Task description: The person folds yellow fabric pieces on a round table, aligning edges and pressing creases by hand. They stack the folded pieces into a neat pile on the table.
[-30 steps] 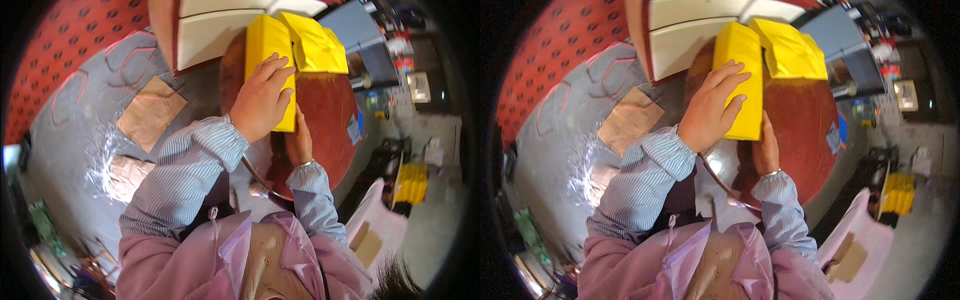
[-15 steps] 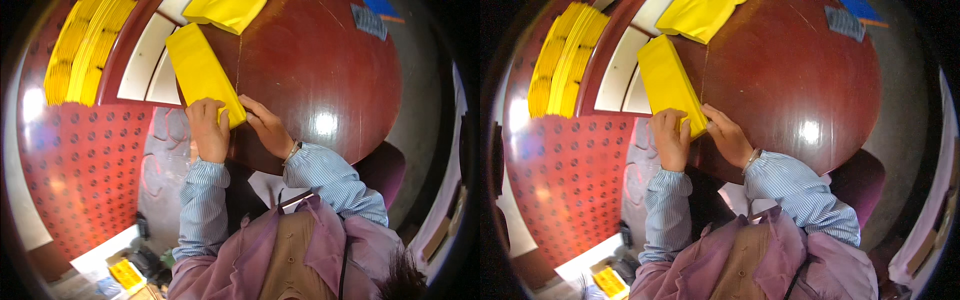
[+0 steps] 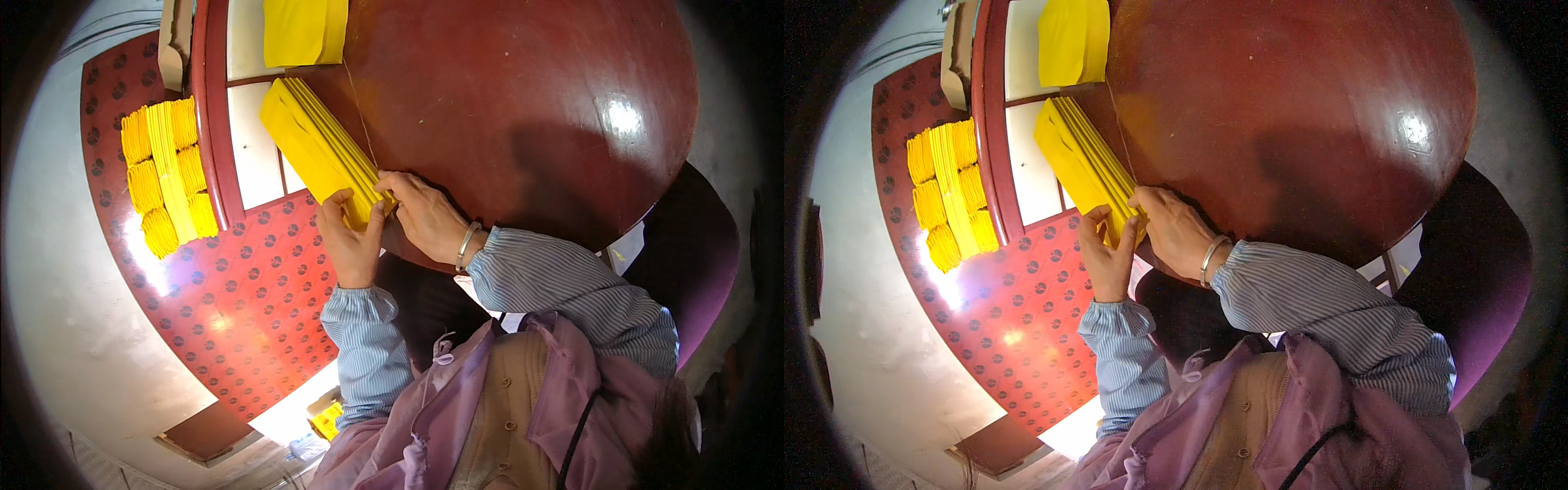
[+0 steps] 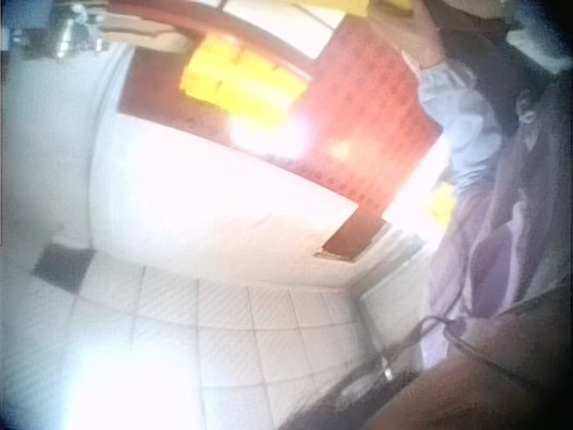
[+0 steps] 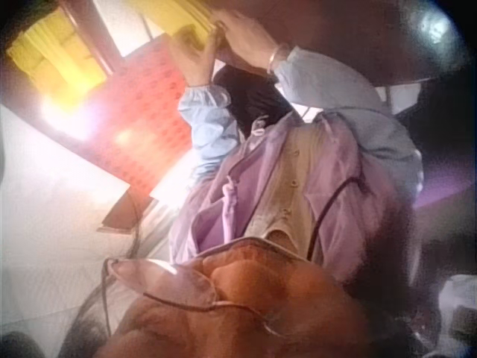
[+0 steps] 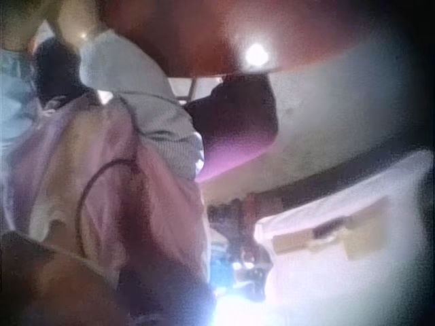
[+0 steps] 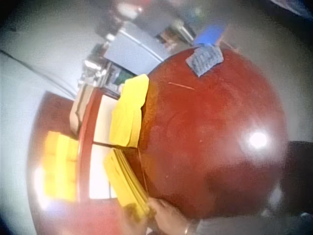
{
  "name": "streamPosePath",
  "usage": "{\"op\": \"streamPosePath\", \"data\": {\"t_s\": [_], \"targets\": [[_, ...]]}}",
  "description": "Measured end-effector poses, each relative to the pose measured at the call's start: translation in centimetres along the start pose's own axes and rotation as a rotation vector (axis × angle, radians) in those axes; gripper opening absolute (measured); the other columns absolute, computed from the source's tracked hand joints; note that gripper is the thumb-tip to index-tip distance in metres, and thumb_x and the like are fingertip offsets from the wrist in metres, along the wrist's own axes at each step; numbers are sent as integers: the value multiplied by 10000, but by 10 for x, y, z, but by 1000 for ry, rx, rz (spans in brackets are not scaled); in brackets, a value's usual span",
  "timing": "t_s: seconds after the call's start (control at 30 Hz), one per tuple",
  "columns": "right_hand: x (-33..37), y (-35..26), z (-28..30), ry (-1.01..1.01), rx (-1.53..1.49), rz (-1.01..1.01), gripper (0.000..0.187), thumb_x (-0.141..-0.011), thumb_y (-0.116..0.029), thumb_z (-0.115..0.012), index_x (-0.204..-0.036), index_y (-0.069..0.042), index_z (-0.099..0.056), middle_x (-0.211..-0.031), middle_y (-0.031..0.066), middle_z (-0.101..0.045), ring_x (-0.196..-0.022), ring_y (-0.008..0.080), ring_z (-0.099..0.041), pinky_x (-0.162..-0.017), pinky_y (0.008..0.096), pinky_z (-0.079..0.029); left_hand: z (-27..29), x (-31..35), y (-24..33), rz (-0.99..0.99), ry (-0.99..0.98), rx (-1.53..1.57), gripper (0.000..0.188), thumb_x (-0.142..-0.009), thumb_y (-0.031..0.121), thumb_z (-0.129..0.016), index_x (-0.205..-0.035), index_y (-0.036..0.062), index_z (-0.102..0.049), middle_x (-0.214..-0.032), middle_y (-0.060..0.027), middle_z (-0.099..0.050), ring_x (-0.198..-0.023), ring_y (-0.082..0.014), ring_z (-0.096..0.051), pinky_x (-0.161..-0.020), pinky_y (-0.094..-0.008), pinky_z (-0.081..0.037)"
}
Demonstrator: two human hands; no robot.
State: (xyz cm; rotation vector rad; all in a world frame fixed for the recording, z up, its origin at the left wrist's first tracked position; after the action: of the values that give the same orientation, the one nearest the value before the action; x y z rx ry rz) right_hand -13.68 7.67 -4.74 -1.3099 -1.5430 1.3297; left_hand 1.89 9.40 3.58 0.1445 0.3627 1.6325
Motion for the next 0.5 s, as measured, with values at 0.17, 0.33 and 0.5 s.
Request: {"op": "streamPosePath", "data": {"t_s": [0.17, 0.33, 0.5], "targets": [[6, -4, 1, -17, -17, -89, 441, -911, 80, -519, -1346, 8, -516, -1425, 309, -581, -1295, 499, -580, -1082, 512, -515, -1, -2, -8, 85, -45, 48, 506, -917, 194, -841, -1292, -9, -569, -1230, -204, -571, -1146, -357, -610, -1001, -440, -527], [7, -4, 1, -5, -69, -102, 455, -909, 42, -591, -1357, 10, -520, -1465, 311, -559, -1327, 499, -562, -1085, 515, -515, -6, 2, -5, 6, -26, -30, 523, -934, 150, -821, -1331, -28, -529, -1275, -205, -553, -1163, -347, -622, -1017, -437, -529], [13, -11, 4, 95, -22, 50, 387, -872, -3, -687, -1237, -5, -556, -1213, 257, -604, -1144, 459, -622, -978, 500, -529, -4, -1, -3, 57, -52, 147, 498, -954, 48, -736, -1381, -26, -494, -1314, -198, -565, -1224, -315, -627, -1066, -423, -526]]}}
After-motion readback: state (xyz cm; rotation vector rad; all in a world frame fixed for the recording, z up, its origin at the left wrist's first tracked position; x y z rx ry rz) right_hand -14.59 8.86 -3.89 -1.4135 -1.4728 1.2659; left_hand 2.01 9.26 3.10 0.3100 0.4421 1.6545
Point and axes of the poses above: each hand's wrist, its own x-axis away from the middle knuckle, its own z-axis out of the back of the hand, y = z × x, the point moved 2 cm from there along -x, towards the middle knuckle
